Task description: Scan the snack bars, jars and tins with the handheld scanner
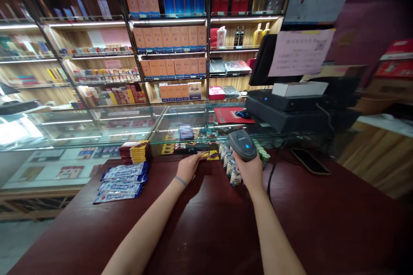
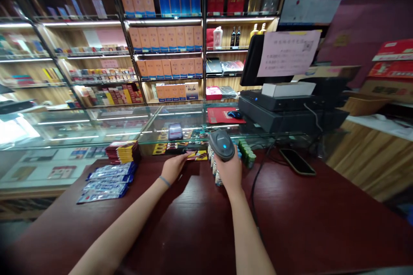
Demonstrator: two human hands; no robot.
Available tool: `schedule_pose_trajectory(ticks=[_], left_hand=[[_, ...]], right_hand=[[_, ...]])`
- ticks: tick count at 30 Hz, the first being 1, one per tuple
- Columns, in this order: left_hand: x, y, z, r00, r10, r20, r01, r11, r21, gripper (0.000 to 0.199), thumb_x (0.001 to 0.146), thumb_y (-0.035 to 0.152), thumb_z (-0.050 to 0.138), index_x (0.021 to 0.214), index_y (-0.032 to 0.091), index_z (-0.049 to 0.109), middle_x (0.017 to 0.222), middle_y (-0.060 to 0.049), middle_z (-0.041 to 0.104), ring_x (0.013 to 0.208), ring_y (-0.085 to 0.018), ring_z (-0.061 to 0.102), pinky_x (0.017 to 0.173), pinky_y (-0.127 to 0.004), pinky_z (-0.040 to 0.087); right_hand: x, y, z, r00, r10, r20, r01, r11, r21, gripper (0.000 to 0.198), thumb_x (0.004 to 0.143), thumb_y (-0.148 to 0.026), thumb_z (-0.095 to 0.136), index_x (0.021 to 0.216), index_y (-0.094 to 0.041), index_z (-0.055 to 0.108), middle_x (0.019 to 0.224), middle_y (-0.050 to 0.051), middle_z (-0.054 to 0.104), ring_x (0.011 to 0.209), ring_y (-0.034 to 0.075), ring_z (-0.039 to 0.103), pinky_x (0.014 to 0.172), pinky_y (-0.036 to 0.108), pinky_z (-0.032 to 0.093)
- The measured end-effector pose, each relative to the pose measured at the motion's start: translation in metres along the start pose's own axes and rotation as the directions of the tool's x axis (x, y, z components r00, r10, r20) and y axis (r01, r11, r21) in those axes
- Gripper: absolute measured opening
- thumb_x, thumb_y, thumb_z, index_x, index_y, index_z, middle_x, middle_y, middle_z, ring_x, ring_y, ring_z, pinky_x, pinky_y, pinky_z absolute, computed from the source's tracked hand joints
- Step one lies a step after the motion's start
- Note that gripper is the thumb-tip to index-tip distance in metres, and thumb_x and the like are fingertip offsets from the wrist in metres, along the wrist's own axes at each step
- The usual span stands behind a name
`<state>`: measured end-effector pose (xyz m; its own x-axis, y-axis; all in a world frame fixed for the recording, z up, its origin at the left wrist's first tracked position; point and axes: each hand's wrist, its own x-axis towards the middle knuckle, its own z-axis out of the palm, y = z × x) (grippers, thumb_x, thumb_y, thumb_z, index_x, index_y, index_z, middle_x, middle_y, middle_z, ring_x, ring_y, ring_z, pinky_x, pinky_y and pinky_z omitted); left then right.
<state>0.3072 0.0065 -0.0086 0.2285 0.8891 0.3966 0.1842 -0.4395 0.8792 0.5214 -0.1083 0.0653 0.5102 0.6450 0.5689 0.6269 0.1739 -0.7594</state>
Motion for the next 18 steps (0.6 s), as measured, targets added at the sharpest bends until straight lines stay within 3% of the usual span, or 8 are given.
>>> schedule_pose_trajectory(ticks=[5,10,12,16,18], left_hand=[[0.011,-0.010,0.031,0.993,0.008,0.114,0.005,0.994,-0.114,0.023,0.066,0.012,0.079,0.081,0.029,0.075,0.094,-0.009,0.074,0.100,-0.023,0.066,0.103,-0.031,0.042],[0.018,-0.023,0.050,0.993,-0.083,0.088,0.100,0.973,-0.210,0.028,0.066,0.005,0.076,0.081,0.029,0.075,0.100,-0.010,0.073,0.113,-0.025,0.062,0.112,-0.037,0.035],[0.022,-0.028,0.054,0.997,-0.033,0.070,0.046,0.983,-0.181,0.026,0.067,0.008,0.076,0.081,0.029,0.075,0.101,-0.009,0.074,0.112,-0.025,0.063,0.111,-0.037,0.037],[0.026,-0.037,0.058,0.978,0.190,0.082,-0.190,0.982,-0.008,0.024,0.073,0.014,0.074,0.089,0.031,0.075,0.103,-0.007,0.074,0.105,-0.023,0.066,0.105,-0.034,0.044],[0.028,-0.039,0.059,0.975,0.197,0.098,-0.199,0.980,0.005,0.028,0.073,0.011,0.072,0.091,0.031,0.075,0.103,-0.007,0.074,0.105,-0.023,0.066,0.106,-0.035,0.043]], right_hand=[[0.006,0.010,-0.006,0.989,0.115,-0.093,-0.108,0.991,0.082,0.045,0.077,-0.053,0.062,0.106,-0.018,0.059,0.078,0.009,0.071,0.076,0.027,0.069,0.061,0.034,0.053],[0.008,0.016,-0.009,0.986,0.132,-0.106,-0.121,0.987,0.103,0.046,0.077,-0.052,0.062,0.107,-0.017,0.061,0.077,0.009,0.070,0.079,0.027,0.069,0.062,0.034,0.054],[0.008,0.019,-0.010,0.986,0.129,-0.108,-0.117,0.987,0.106,0.046,0.077,-0.052,0.062,0.108,-0.017,0.061,0.077,0.009,0.070,0.079,0.026,0.069,0.063,0.034,0.055],[0.010,0.024,-0.007,0.988,0.098,-0.115,-0.092,0.994,0.061,0.045,0.078,-0.050,0.061,0.108,-0.017,0.061,0.075,0.008,0.070,0.080,0.026,0.069,0.064,0.034,0.055],[0.010,0.026,-0.006,0.989,0.091,-0.120,-0.088,0.996,0.035,0.045,0.078,-0.051,0.061,0.108,-0.018,0.061,0.075,0.008,0.070,0.080,0.026,0.069,0.064,0.034,0.055]])
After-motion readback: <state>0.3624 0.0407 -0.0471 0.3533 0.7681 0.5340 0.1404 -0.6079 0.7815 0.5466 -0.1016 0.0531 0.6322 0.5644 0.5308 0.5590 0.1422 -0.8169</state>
